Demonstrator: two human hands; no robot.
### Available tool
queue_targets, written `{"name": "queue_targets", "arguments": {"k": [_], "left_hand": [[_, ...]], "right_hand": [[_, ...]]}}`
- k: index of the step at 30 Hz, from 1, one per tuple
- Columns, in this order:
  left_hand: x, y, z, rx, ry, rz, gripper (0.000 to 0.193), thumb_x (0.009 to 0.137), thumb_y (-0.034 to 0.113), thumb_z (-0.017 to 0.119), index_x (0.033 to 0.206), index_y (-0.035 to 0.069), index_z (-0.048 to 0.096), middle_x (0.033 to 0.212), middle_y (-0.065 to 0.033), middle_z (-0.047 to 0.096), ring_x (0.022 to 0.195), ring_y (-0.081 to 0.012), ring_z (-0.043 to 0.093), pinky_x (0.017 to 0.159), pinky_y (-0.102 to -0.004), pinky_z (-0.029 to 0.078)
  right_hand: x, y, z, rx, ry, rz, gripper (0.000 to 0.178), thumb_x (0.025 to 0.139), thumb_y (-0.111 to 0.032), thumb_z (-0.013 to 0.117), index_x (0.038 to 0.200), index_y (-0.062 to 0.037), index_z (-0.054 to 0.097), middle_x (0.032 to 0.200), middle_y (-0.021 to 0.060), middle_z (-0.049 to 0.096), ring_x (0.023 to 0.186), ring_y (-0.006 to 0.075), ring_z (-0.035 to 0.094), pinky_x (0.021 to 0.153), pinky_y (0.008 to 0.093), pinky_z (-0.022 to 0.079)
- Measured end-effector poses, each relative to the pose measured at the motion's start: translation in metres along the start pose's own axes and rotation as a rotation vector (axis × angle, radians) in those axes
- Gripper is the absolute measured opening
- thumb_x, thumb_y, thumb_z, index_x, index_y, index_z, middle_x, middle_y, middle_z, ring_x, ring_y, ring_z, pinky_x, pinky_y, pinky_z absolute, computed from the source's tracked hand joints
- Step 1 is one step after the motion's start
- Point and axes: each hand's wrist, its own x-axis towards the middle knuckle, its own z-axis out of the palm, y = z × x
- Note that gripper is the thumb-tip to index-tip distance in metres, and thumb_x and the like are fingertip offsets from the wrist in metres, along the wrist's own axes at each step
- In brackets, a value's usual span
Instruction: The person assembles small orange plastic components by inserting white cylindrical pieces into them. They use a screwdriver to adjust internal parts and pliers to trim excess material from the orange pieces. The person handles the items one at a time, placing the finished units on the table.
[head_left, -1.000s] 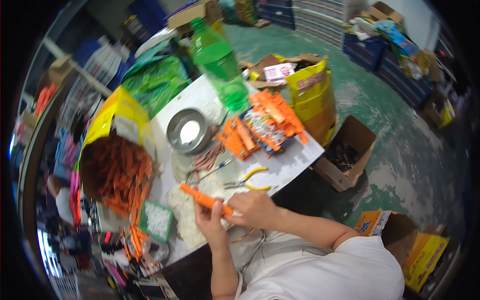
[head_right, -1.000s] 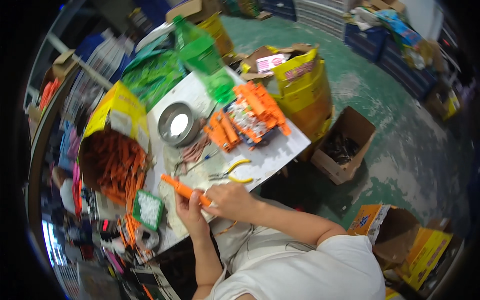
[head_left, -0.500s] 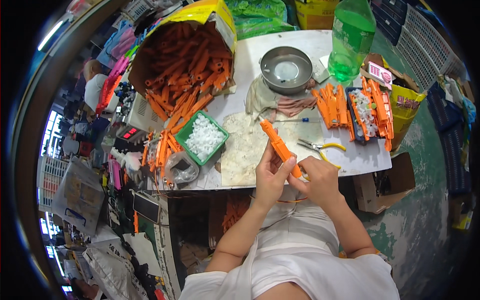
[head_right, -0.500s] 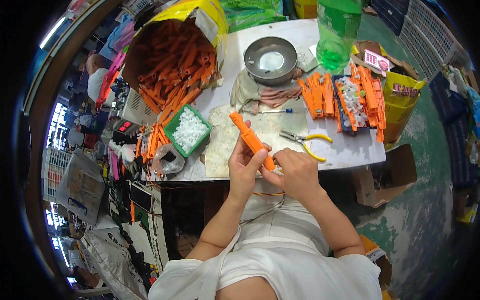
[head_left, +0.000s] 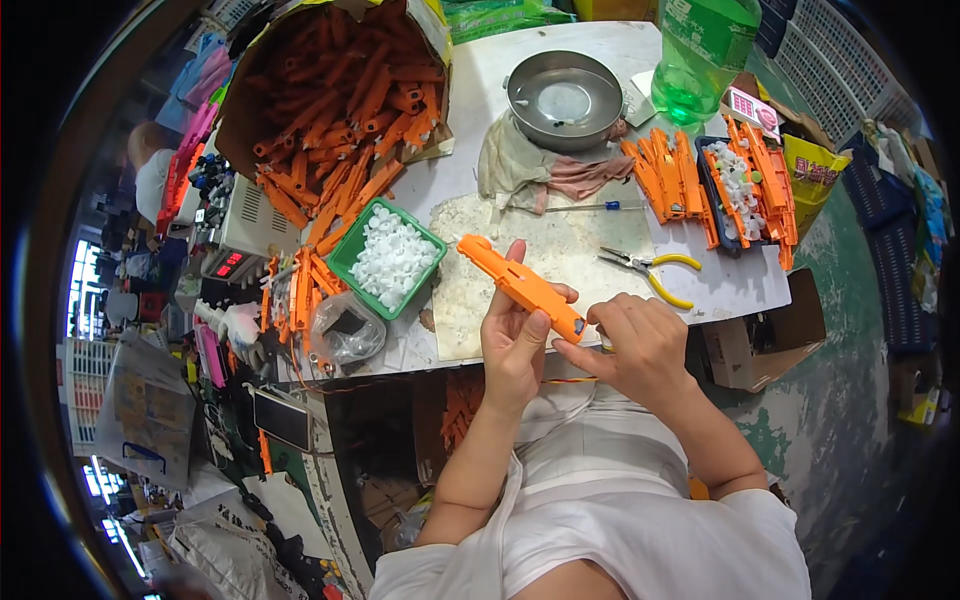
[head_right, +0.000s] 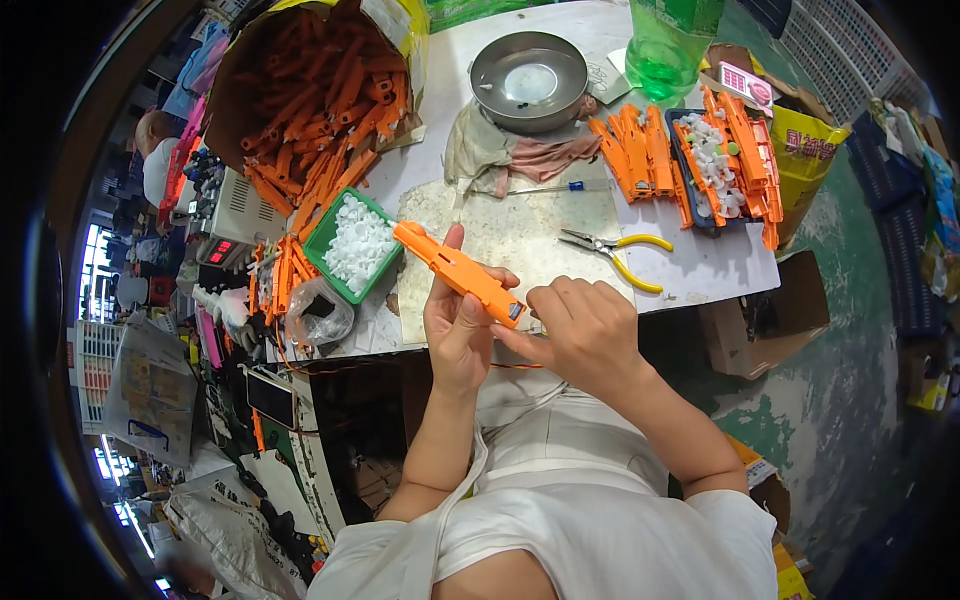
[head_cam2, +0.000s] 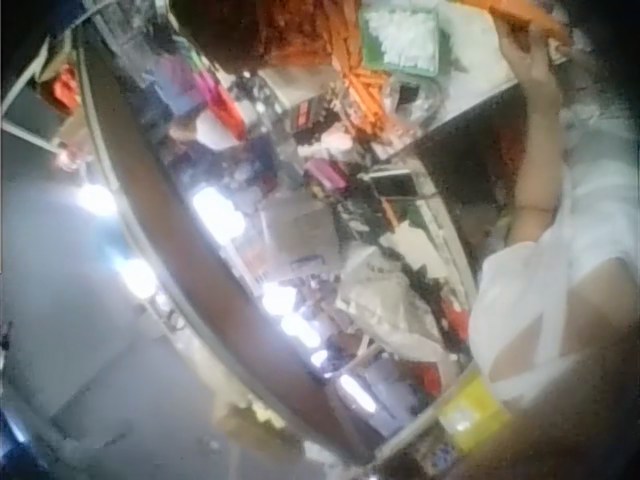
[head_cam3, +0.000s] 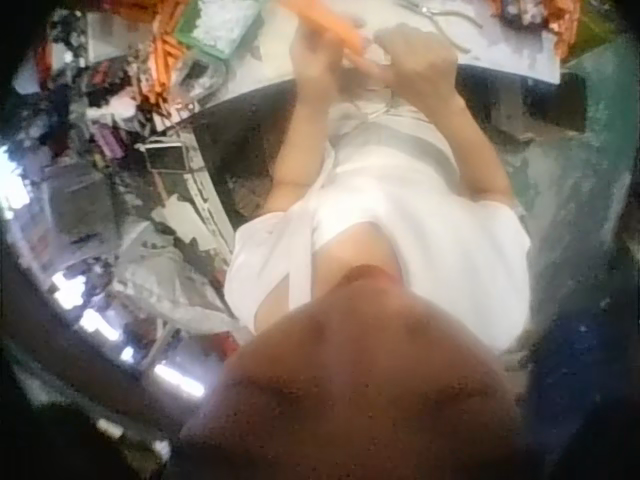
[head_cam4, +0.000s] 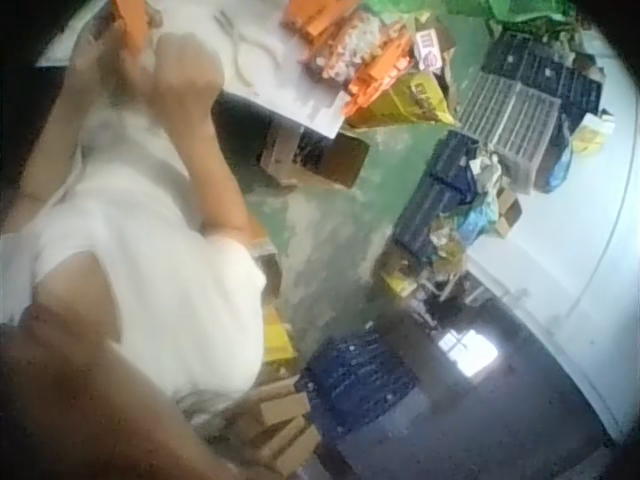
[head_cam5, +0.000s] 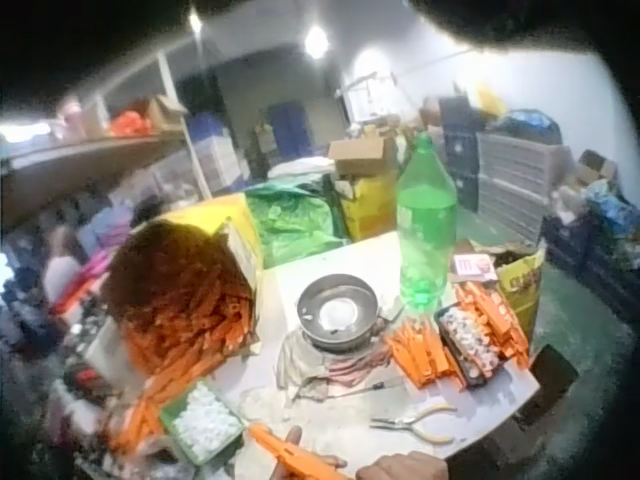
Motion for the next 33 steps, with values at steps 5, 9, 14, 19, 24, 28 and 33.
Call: {"name": "queue_targets", "arguments": {"k": [5, 9, 14, 19, 24, 28, 33], "left_hand": [[-0.001, 0.003, 0.002, 0.034, 0.051, -0.015, 0.068, 0.088, 0.011, 0.062, 0.143, -0.002, 0.023, 0.104, -0.0127, 0.060, 0.096, -0.0164, 0.060, 0.080, -0.0277, 0.053], [-0.002, 0.006, 0.006, 0.103, 0.076, -0.036, 0.062, 0.088, 0.010, 0.062, 0.139, -0.002, 0.029, 0.103, -0.0141, 0.060, 0.091, -0.0136, 0.060, 0.078, -0.0259, 0.051], [0.001, 0.005, 0.014, 0.175, 0.149, -0.026, 0.059, 0.088, 0.009, 0.062, 0.138, -0.002, 0.031, 0.101, -0.0117, 0.060, 0.090, -0.0119, 0.058, 0.081, -0.0248, 0.047], [0.001, 0.006, 0.013, 0.221, 0.169, -0.045, 0.056, 0.088, 0.008, 0.061, 0.136, -0.003, 0.034, 0.097, -0.0111, 0.061, 0.090, -0.0134, 0.061, 0.076, -0.0228, 0.050], [0.001, 0.001, 0.014, 0.233, 0.218, -0.087, 0.057, 0.087, 0.008, 0.063, 0.135, -0.003, 0.035, 0.096, -0.0099, 0.061, 0.089, -0.0122, 0.060, 0.075, -0.0232, 0.050], [0.000, -0.007, 0.008, 0.306, 0.200, -0.081, 0.056, 0.086, 0.009, 0.064, 0.134, -0.004, 0.038, 0.097, -0.0092, 0.061, 0.088, -0.0116, 0.059, 0.076, -0.0231, 0.049], [-0.002, -0.008, 0.007, 0.371, 0.176, -0.091, 0.056, 0.086, 0.012, 0.065, 0.134, -0.004, 0.040, 0.098, -0.0077, 0.059, 0.088, -0.0115, 0.059, 0.080, -0.0250, 0.048]], "right_hand": [[0.006, 0.001, 0.002, -0.014, -0.029, -0.062, 0.033, 0.073, -0.039, 0.071, 0.071, -0.0113, 0.053, 0.063, 0.0004, 0.045, 0.054, 0.0145, 0.049, 0.049, 0.0280, 0.037], [0.007, 0.002, 0.006, -0.010, -0.059, -0.060, 0.031, 0.069, -0.034, 0.074, 0.073, -0.0095, 0.056, 0.061, 0.0011, 0.047, 0.053, 0.0171, 0.049, 0.050, 0.0314, 0.036], [0.004, 0.003, 0.009, 0.004, -0.076, -0.037, 0.028, 0.068, -0.031, 0.074, 0.074, -0.0098, 0.056, 0.062, 0.0012, 0.049, 0.053, 0.0177, 0.049, 0.050, 0.0313, 0.037], [0.002, 0.002, 0.010, 0.058, -0.097, -0.010, 0.027, 0.066, -0.028, 0.075, 0.073, -0.0099, 0.056, 0.063, 0.0021, 0.051, 0.053, 0.0186, 0.050, 0.050, 0.0314, 0.037], [-0.003, 0.001, 0.014, 0.097, -0.088, 0.034, 0.029, 0.063, -0.026, 0.077, 0.070, -0.0094, 0.054, 0.061, 0.0026, 0.053, 0.049, 0.0194, 0.049, 0.049, 0.0315, 0.037], [-0.007, -0.002, 0.016, 0.122, -0.068, 0.076, 0.030, 0.064, -0.025, 0.077, 0.069, -0.0088, 0.053, 0.060, 0.0030, 0.052, 0.047, 0.0196, 0.048, 0.047, 0.0318, 0.037], [-0.019, -0.004, 0.022, 0.144, -0.089, 0.141, 0.029, 0.066, -0.026, 0.076, 0.070, -0.0086, 0.054, 0.060, 0.0038, 0.052, 0.048, 0.0206, 0.050, 0.047, 0.0319, 0.040]]}}
